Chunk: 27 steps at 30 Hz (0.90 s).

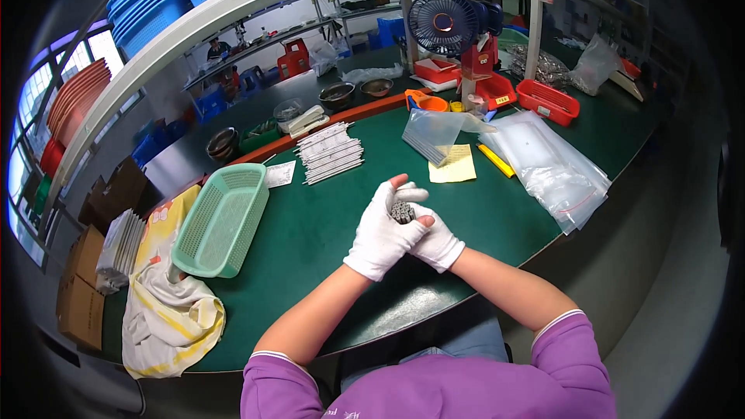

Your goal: Counting, arranging, and bagging small metal tubes at a factory workbench.

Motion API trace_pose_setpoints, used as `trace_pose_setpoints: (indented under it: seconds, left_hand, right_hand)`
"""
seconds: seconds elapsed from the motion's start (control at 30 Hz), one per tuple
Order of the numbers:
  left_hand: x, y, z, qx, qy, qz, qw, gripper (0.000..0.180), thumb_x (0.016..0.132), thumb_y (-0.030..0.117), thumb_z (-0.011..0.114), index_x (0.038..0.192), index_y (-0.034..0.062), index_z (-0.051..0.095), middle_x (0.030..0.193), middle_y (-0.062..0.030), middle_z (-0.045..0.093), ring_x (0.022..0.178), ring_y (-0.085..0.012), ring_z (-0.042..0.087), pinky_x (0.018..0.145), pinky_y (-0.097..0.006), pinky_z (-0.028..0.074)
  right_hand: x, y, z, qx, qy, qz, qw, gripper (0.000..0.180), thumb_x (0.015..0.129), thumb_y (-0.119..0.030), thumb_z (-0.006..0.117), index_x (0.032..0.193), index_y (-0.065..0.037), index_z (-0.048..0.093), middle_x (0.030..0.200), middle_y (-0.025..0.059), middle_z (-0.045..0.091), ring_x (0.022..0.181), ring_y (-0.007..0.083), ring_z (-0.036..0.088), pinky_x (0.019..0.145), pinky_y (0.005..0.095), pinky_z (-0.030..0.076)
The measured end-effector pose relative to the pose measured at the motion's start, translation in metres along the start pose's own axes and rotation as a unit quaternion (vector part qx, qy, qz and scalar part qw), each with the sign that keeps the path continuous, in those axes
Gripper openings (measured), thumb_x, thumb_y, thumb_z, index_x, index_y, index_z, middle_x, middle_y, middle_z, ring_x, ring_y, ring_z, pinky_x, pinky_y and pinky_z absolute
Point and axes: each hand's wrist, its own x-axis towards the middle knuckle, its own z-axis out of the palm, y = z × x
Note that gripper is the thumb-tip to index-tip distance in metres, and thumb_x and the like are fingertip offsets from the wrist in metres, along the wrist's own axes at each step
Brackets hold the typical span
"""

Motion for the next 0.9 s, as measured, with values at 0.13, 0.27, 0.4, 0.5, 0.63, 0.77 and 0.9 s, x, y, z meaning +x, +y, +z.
trace_pose_setpoints:
  seconds: [0.13,0.27,0.4,0.5,0.63,0.77,0.9]
  left_hand:
    - [0.004,-0.023,0.010,-0.226,-0.017,-0.114,0.967,0.052,0.077,0.005,0.070,0.121,-0.0012,0.043,0.091,-0.0085,0.065,0.095,-0.0162,0.059,0.085,-0.029,0.047]
    - [-0.002,-0.041,0.002,-0.207,0.017,-0.109,0.972,0.012,0.086,0.013,0.061,0.088,0.0039,0.054,0.070,-0.0017,0.056,0.060,-0.0086,0.053,0.058,-0.023,0.045]
    - [-0.015,-0.024,0.005,-0.231,-0.003,-0.076,0.970,0.014,0.086,0.014,0.062,0.086,0.0038,0.053,0.073,-0.0057,0.060,0.062,-0.0098,0.052,0.059,-0.023,0.045]
    - [-0.035,0.023,0.008,-0.283,-0.081,-0.058,0.954,0.016,0.085,0.015,0.064,0.085,0.0039,0.053,0.086,-0.0116,0.064,0.075,-0.0150,0.057,0.071,-0.028,0.047]
    - [-0.072,0.056,0.037,-0.248,-0.205,0.021,0.946,0.015,0.079,0.006,0.069,0.078,0.0048,0.055,0.098,-0.0144,0.064,0.100,-0.0242,0.057,0.088,-0.036,0.043]
    - [-0.095,0.029,0.077,-0.284,-0.318,0.030,0.904,0.018,0.075,0.007,0.074,0.073,0.0048,0.056,0.083,-0.0045,0.059,0.107,-0.0255,0.055,0.093,-0.036,0.041]
    - [-0.120,-0.028,0.122,-0.341,-0.395,-0.092,0.848,0.016,0.076,0.009,0.073,0.075,0.0050,0.058,0.087,-0.0031,0.061,0.112,-0.0250,0.050,0.100,-0.040,0.037]
  right_hand:
    - [-0.010,0.041,-0.011,-0.220,0.013,-0.025,0.975,0.035,0.077,-0.021,0.064,0.107,-0.006,0.056,0.104,0.0076,0.060,0.100,0.0211,0.057,0.091,0.0347,0.044]
    - [-0.017,0.003,-0.009,-0.549,-0.016,0.037,0.835,0.044,0.066,-0.038,0.066,0.102,-0.012,0.060,0.101,0.0106,0.061,0.097,0.0272,0.057,0.093,0.0339,0.040]
    - [-0.025,0.005,-0.004,-0.455,-0.011,-0.044,0.889,0.040,0.070,-0.027,0.067,0.104,-0.011,0.057,0.100,0.0103,0.061,0.096,0.0277,0.058,0.085,0.0361,0.046]
    - [-0.046,-0.025,0.009,-0.348,0.038,-0.039,0.936,0.040,0.070,-0.016,0.069,0.107,-0.009,0.055,0.101,0.0111,0.061,0.095,0.0291,0.059,0.083,0.0364,0.047]
    - [-0.116,-0.061,0.009,-0.261,-0.015,0.023,0.965,0.030,0.074,-0.011,0.064,0.102,-0.001,0.057,0.095,0.0142,0.063,0.091,0.0284,0.062,0.081,0.0332,0.048]
    - [-0.177,-0.059,-0.006,-0.381,-0.039,-0.030,0.923,0.026,0.078,-0.015,0.059,0.102,-0.004,0.059,0.101,0.0120,0.063,0.092,0.0266,0.062,0.083,0.0307,0.048]
    - [-0.235,-0.045,-0.018,-0.330,0.000,0.224,0.917,0.046,0.072,-0.023,0.069,0.113,-0.009,0.055,0.110,0.0107,0.060,0.100,0.0279,0.060,0.084,0.0335,0.049]
